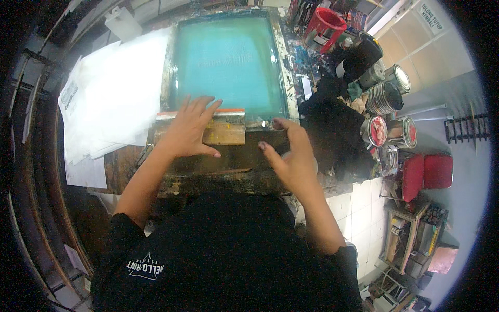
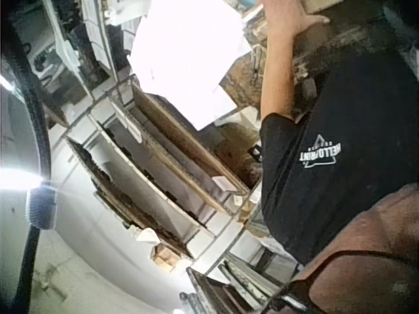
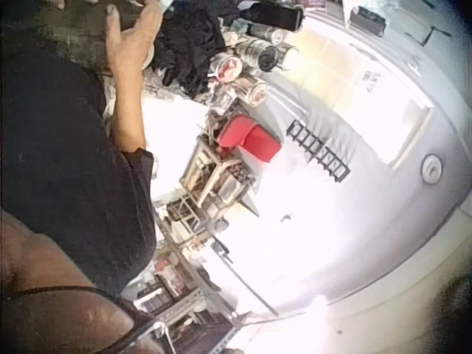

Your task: The person prepares a wooden squeegee for screen printing by applying tape along its edge, trimming the tape with a blade, and then applying black ink to the screen before performing a test print on paper.

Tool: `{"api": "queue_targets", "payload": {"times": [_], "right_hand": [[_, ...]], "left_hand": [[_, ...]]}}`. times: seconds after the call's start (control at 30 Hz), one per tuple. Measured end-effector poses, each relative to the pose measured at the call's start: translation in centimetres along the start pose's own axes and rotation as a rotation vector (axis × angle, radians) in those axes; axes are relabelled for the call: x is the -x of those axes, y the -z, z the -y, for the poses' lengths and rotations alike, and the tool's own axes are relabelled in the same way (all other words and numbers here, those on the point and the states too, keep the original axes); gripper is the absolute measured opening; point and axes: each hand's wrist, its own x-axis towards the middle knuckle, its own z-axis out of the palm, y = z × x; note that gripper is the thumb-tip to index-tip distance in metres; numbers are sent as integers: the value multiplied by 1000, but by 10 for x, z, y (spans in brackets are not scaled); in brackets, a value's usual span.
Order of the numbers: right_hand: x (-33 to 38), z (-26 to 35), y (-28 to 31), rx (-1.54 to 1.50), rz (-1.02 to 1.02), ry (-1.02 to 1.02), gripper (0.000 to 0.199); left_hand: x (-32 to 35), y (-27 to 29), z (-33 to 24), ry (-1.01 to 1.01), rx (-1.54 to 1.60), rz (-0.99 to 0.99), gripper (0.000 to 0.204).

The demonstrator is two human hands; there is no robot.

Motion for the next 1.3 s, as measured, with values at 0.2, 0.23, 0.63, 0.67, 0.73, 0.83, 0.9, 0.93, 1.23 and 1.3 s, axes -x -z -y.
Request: {"api": "queue_targets", "payload": {"times": [0.2, 0.23, 0.63, 0.67, 0.73, 0.83, 0.9, 0.93, 1.23, 1.3], "right_hand": [[22, 8, 1, -93, 85, -98, 59], [28, 8, 1, -163, 83, -141, 59], [-10, 57, -20, -1360, 304, -27, 148], [-11, 60, -18, -1358, 362, -3, 150], [-9, 58, -17, -1318, 300, -15, 152], [-5, 50, -21, -1252, 240, 51, 145], [-3, 49, -22, -1237, 190, 99, 138], [-3, 51, -18, -1175, 194, 139, 131], [-5, 59, 1, -955, 131, 187, 100], [-7, 56, -2, -925, 91, 261, 95]], "left_hand": [[-18, 1, 6, 89, 209, 277, 112], [-17, 7, 4, 89, 213, 266, 110], [17, 79, -73, 104, 530, -353, 110], [19, 80, -76, 111, 520, -358, 110], [21, 81, -80, 127, 506, -370, 111], [21, 81, -82, 76, 474, -398, 114], [20, 80, -86, 70, 498, -402, 114], [20, 80, -87, 66, 509, -402, 115], [15, 78, -90, 37, 546, -414, 116], [16, 80, -90, 20, 547, -424, 116]]}}
